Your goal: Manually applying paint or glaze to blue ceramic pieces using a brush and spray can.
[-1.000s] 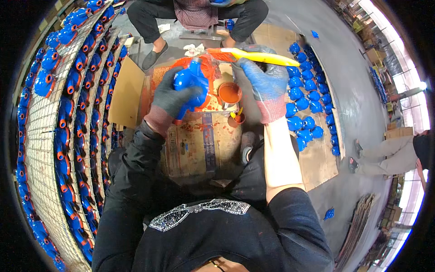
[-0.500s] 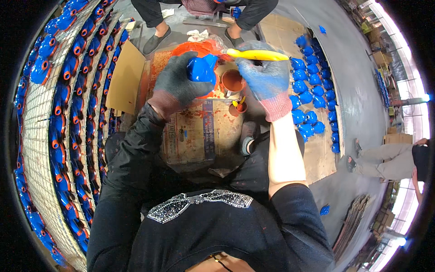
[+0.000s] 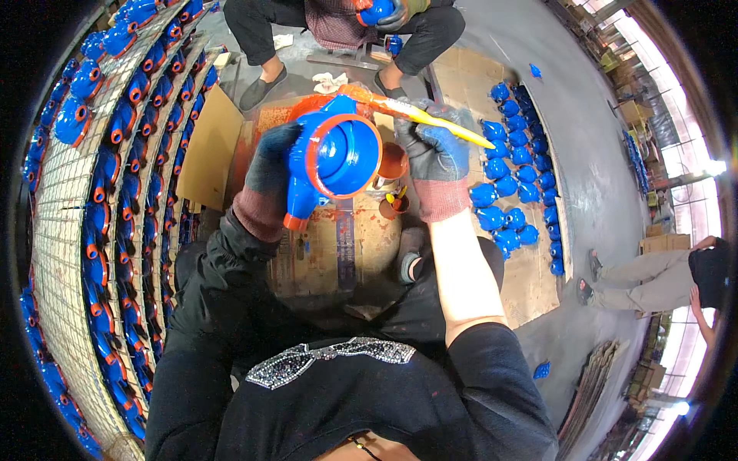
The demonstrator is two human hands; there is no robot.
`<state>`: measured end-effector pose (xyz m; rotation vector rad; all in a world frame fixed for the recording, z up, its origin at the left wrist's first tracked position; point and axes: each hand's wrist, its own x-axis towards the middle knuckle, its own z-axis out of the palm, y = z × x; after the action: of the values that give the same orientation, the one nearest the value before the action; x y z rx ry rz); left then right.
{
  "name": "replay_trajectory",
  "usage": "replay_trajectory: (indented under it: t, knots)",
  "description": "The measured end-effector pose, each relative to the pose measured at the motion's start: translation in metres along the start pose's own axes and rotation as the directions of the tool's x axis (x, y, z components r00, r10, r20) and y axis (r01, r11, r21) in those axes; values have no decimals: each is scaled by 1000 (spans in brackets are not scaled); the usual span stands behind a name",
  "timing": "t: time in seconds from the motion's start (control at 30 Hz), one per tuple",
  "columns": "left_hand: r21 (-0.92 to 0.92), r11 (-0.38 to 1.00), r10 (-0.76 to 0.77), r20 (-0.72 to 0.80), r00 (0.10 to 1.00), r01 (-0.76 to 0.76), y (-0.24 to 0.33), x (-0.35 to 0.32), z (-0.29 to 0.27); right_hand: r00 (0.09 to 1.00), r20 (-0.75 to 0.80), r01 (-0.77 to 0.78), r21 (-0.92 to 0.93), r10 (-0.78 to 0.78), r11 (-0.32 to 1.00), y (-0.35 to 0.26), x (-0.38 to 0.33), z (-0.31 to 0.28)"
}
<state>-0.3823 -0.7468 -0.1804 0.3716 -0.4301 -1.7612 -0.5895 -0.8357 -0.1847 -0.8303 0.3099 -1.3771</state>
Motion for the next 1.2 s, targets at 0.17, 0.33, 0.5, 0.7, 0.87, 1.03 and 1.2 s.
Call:
replay_trajectory:
  t: [0.17, 0.33, 0.5, 0.7, 0.87, 1.03, 1.2]
  knots:
    - [36, 991, 119, 193, 974, -128, -6, -5, -6, 997, 18, -79, 235, 77, 969, 21, -4, 4]
    - [-264, 964, 48, 238, 970, 18, -21, -1, -10, 994, -12, -103, 315, 112, 943, 39, -4, -9]
    - [-272, 961, -3, 188, 982, 55, -19, -2, -10, 987, -54, -125, 336, 152, 934, 33, 3, -10]
    - [-78, 996, -33, 8, 999, 33, -13, -5, 6, 993, -10, 113, -159, -116, 981, -21, 2, 19]
    - [186, 982, -24, -63, 998, 36, -16, -5, 4, 984, -45, 125, -500, -170, 857, -31, -13, 44]
    - [314, 949, -8, -57, 998, 25, -22, 6, -2, 978, 38, 172, -701, -205, 692, -30, -12, 32]
    - [456, 890, 48, -111, 993, 8, -22, 10, 4, 970, 116, 217, -809, -213, 546, -33, -11, 31]
